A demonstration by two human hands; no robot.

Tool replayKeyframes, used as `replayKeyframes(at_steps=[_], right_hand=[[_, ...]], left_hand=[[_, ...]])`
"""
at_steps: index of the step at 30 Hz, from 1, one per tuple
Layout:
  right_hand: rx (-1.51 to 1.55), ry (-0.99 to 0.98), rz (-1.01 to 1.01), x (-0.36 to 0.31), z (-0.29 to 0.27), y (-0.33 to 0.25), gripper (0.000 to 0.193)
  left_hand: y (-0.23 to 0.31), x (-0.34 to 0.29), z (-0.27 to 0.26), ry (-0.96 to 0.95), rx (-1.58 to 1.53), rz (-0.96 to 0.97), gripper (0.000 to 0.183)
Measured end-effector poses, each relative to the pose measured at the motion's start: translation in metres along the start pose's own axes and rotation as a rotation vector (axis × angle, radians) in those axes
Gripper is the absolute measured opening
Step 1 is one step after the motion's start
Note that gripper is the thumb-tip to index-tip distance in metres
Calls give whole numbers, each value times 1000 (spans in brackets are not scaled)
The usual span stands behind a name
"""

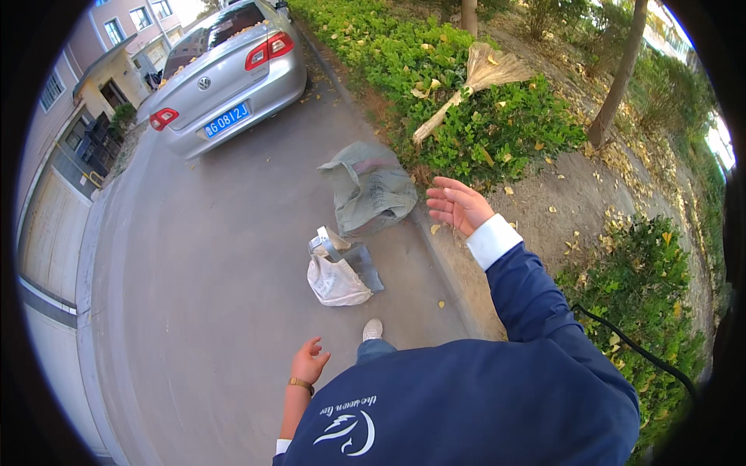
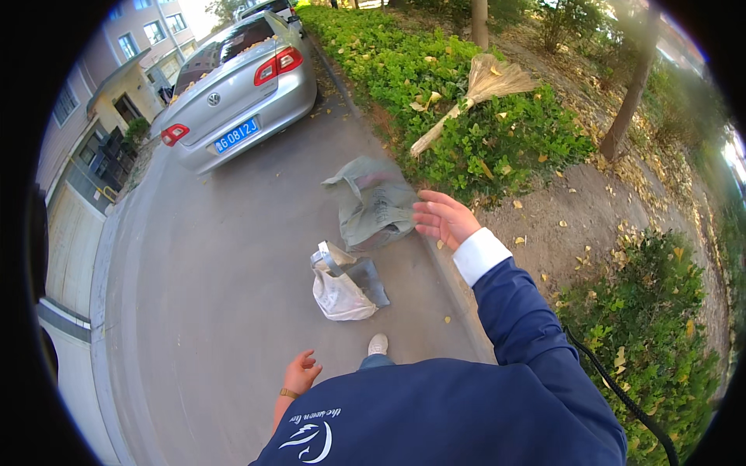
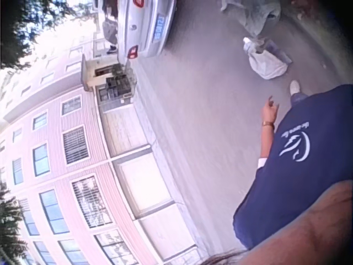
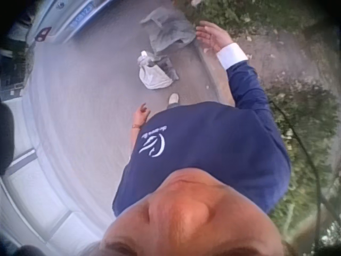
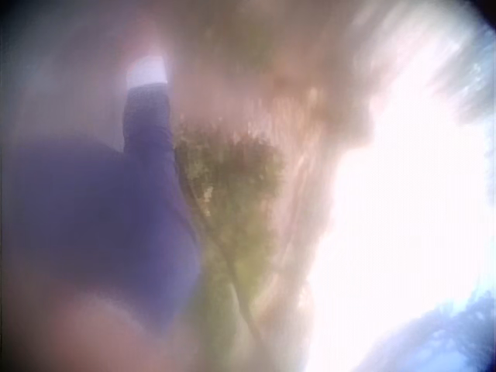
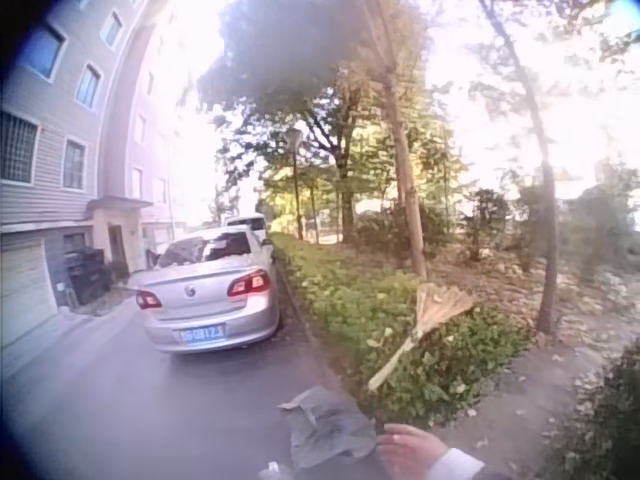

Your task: The person sweeps scattered yellow leaves on a paved driveway into a pile using a traditional straw broom. They then use a dustpan to scoop the leaves and transfer them into a white plastic bag.

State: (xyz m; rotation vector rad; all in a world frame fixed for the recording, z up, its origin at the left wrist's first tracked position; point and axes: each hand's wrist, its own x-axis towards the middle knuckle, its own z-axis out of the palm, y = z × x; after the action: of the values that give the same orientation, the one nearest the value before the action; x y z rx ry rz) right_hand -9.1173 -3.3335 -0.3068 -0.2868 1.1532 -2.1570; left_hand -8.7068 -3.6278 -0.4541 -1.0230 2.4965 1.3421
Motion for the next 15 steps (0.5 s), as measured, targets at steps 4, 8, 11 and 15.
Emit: replayKeyframes(at_steps=[4,8,11,15], right_hand=[[-61,153,-94,126,-19,-7,52],[-181,646,-34,253,-64,-10,57],[-373,921,125,332,-109,-4,65],[-205,984,19,390,-148,17,56]], left_hand=[[3,126,-20,28,118,108,62],[25,283,-34,5,337,169,68],[38,389,-28,-39,343,112,78],[37,478,-10,-89,328,-11,90]])
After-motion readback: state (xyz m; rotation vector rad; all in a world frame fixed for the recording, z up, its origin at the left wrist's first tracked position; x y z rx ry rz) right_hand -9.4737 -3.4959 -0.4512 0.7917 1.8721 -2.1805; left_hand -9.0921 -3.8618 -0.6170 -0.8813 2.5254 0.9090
